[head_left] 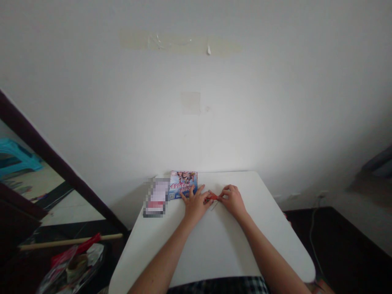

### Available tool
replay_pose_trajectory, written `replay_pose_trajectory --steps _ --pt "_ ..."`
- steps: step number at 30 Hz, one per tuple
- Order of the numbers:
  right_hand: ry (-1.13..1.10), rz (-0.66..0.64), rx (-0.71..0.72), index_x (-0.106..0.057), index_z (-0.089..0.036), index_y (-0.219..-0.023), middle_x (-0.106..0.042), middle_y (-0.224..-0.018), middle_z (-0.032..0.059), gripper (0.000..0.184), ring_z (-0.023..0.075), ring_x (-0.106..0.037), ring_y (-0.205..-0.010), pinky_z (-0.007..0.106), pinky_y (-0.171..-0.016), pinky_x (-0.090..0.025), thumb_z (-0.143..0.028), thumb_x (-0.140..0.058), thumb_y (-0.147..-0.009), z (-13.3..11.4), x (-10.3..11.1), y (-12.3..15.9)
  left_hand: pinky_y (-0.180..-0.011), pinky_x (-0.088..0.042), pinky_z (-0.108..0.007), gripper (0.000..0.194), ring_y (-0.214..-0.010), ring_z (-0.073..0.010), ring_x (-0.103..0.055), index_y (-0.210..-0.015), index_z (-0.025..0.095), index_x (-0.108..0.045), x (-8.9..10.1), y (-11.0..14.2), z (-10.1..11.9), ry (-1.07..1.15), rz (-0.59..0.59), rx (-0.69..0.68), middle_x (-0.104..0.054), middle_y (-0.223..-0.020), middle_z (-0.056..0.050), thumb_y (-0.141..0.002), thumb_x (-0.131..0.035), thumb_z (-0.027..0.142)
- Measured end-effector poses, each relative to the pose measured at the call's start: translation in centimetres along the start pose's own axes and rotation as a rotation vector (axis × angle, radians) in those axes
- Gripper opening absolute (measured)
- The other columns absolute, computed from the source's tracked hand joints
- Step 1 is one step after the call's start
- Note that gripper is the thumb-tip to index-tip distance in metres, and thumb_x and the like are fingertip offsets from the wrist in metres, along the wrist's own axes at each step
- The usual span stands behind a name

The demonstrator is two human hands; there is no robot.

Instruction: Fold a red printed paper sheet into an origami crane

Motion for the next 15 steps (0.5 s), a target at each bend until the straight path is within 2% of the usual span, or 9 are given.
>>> replay_pose_trajectory --steps 11,15 --pt "0.017 -0.014 -0.017 -0.077 -0.026 -0.077 -0.066 -0.1 0.0081 0.005 0.0271 -0.055 -0.108 0.038 -0.095 -0.046 -0.03 -0.08 -0.078 -0.15 -0.05 -0.08 -0.108 0.0 -0.084 0.023 -0.143 -0.0381 -0.031 -0.106 0.039 -0.071 -0.31 0.01 0.55 -0.001 0.051 -0.023 -0.055 -0.148 0.004 -0.084 -0.065 0.046" --pt "0.02 -0.01 -0.021 -0.077 -0.026 -0.076 -0.066 -0.1 0.0084 0.006 0.0263 -0.056 -0.108 0.037 -0.095 -0.046 -0.03 -0.077 -0.081 -0.31 0.11 -0.01 -0.108 0.0 -0.084 0.025 -0.144 -0.039 -0.031 -0.105 0.039 -0.072 -0.22 0.04 0.78 -0.009 0.054 -0.032 -0.056 -0.147 0.002 -0.086 -0.061 0.051"
Point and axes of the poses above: each hand's wrist, its own y-axis away from the middle knuckle, its own x-axis out of the back of the hand, z = x × y, the point moved 6 cm from there along -y, towards the middle knuckle
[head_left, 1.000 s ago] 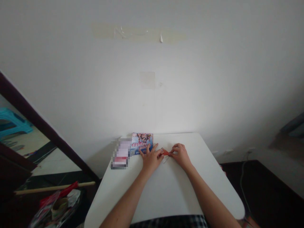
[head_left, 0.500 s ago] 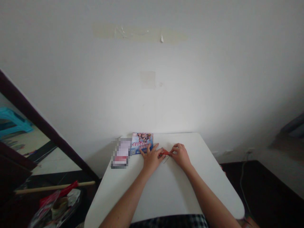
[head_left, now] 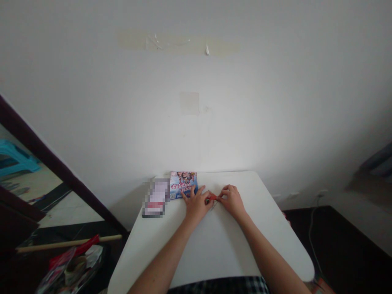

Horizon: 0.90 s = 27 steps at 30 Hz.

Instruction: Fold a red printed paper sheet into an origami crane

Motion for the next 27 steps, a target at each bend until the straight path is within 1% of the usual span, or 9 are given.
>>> replay_pose_trajectory --steps 3,6,14,20,24,27 --pt "-0.001 -0.008 -0.003 -0.077 -0.026 -0.077 -0.066 -0.101 0.0079 0.007 0.0254 -0.056 -0.108 0.036 -0.095 -0.045 -0.031 -0.076 -0.082 -0.19 0.13 0.05 -0.108 0.0 -0.083 0.028 -0.143 -0.0385 -0.031 -0.106 0.039 -0.071 0.04 0.01 0.03 -0.001 -0.028 0.014 -0.055 -0.148 0.002 -0.086 -0.06 0.055" --pt "0.0 -0.005 -0.01 -0.077 -0.025 -0.077 -0.066 -0.101 0.0073 0.007 0.025 -0.055 -0.109 0.035 -0.095 -0.045 -0.031 -0.077 -0.081 -0.29 0.22 0.05 -0.109 -0.001 -0.082 0.027 -0.144 -0.0374 -0.03 -0.106 0.039 -0.071 -0.02 -0.05 0.01 -0.003 -0.051 0.04 -0.053 -0.15 0.002 -0.085 -0.062 0.054" --pt "-0.016 -0.009 -0.008 -0.077 -0.024 -0.076 -0.066 -0.101 0.0076 0.007 0.0251 -0.055 -0.108 0.035 -0.095 -0.044 -0.03 -0.079 -0.078 -0.06 0.11 0.02 -0.107 -0.002 -0.084 0.025 -0.144 -0.038 -0.029 -0.103 0.038 -0.071 -0.33 -0.26 -0.16 0.028 -0.046 0.086 -0.049 -0.152 0.003 -0.083 -0.064 0.053" --pt "-0.039 -0.023 0.006 -0.077 -0.024 -0.079 -0.065 -0.104 0.0073 0.011 0.0247 -0.054 -0.109 0.035 -0.097 -0.043 -0.035 -0.079 -0.078 0.5 -0.18 0.13 -0.107 -0.002 -0.085 0.023 -0.144 -0.0384 -0.03 -0.099 0.037 -0.071 -0.39 -0.23 -0.17 0.039 -0.037 0.081 -0.05 -0.152 0.004 -0.083 -0.066 0.052" --pt "-0.026 -0.02 -0.026 -0.077 -0.025 -0.078 -0.065 -0.104 0.0074 0.009 0.0245 -0.054 -0.109 0.034 -0.097 -0.042 -0.034 -0.08 -0.077 0.55 -0.33 -0.02 -0.108 -0.001 -0.083 0.023 -0.144 -0.0373 -0.03 -0.101 0.037 -0.071 -0.47 -0.2 -0.22 0.037 -0.039 0.08 -0.05 -0.152 0.004 -0.083 -0.065 0.051" --pt "-0.013 -0.02 -0.084 -0.077 -0.025 -0.075 -0.066 -0.103 0.0073 0.009 0.025 -0.054 -0.109 0.033 -0.096 -0.042 -0.031 -0.083 -0.072 0.5 -0.46 -0.32 -0.108 -0.001 -0.084 0.025 -0.144 -0.0376 -0.03 -0.102 0.037 -0.071 -0.49 -0.24 -0.27 0.032 -0.041 0.078 -0.05 -0.152 0.003 -0.083 -0.065 0.052"
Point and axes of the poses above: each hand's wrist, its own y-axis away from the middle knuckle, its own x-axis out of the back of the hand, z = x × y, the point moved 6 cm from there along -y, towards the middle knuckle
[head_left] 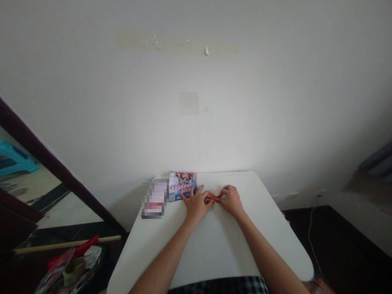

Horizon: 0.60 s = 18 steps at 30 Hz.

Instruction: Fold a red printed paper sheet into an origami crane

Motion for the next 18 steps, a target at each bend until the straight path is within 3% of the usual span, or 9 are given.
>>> replay_pose_trajectory --steps 10,18 --pt "0.021 -0.033 -0.089 -0.079 -0.027 -0.074 -0.069 -0.102 0.0057 0.009 0.025 -0.054 -0.111 0.032 -0.095 -0.041 -0.031 -0.083 -0.068 0.09 -0.08 -0.75 -0.108 -0.005 -0.083 0.026 -0.144 -0.039 -0.03 -0.105 0.04 -0.071 -0.09 -0.18 -0.4 -0.031 -0.013 0.004 -0.045 -0.156 0.005 -0.082 -0.066 0.051" --pt "0.014 -0.074 -0.106 -0.08 -0.029 -0.077 -0.069 -0.104 0.0037 0.007 0.0239 -0.053 -0.114 0.031 -0.098 -0.04 -0.029 -0.08 -0.07 0.49 -0.31 -0.92 -0.107 -0.004 -0.084 0.03 -0.148 -0.0413 -0.022 -0.112 0.043 -0.069 0.21 -0.23 -1.01 -0.023 -0.122 0.029 -0.036 -0.162 0.006 -0.084 -0.063 0.052"
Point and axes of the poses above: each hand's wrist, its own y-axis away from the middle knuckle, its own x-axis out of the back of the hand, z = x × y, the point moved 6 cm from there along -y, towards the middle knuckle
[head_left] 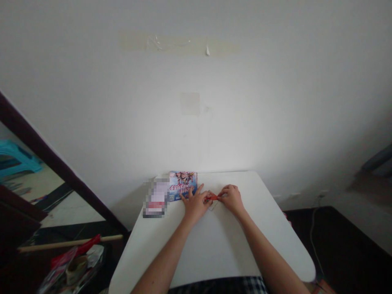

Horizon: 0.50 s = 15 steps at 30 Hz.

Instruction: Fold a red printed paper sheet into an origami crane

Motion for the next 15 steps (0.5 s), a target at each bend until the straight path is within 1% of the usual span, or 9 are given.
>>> replay_pose_trajectory --steps 7,12,15 --pt "-0.017 0.018 0.031 -0.08 -0.029 -0.077 -0.069 -0.102 0.0043 0.007 0.0244 -0.054 -0.112 0.032 -0.097 -0.04 -0.027 -0.078 -0.071 -0.1 0.0 0.3 -0.104 -0.006 -0.087 0.028 -0.149 -0.044 -0.019 -0.109 0.043 -0.07 0.2 0.1 -0.5 -0.025 -0.029 -0.021 -0.034 -0.162 0.006 -0.084 -0.063 0.053" --pt "-0.017 0.037 0.059 -0.08 -0.029 -0.077 -0.069 -0.101 0.0047 0.008 0.0246 -0.054 -0.111 0.033 -0.097 -0.041 -0.026 -0.078 -0.07 -0.2 0.1 0.4 -0.103 -0.004 -0.087 0.031 -0.15 -0.0464 -0.016 -0.114 0.047 -0.069 0.6 0.2 -0.9 -0.016 -0.082 -0.039 -0.033 -0.163 0.007 -0.085 -0.061 0.054" --pt "-0.023 0.038 0.062 -0.08 -0.029 -0.078 -0.069 -0.101 0.005 0.008 0.0243 -0.055 -0.11 0.033 -0.097 -0.041 -0.026 -0.078 -0.071 -0.2 0.2 0.4 -0.103 -0.002 -0.087 0.033 -0.151 -0.047 -0.012 -0.117 0.052 -0.068 0.6 0.2 -1.3 -0.009 -0.098 -0.049 -0.032 -0.163 0.009 -0.084 -0.062 0.055"
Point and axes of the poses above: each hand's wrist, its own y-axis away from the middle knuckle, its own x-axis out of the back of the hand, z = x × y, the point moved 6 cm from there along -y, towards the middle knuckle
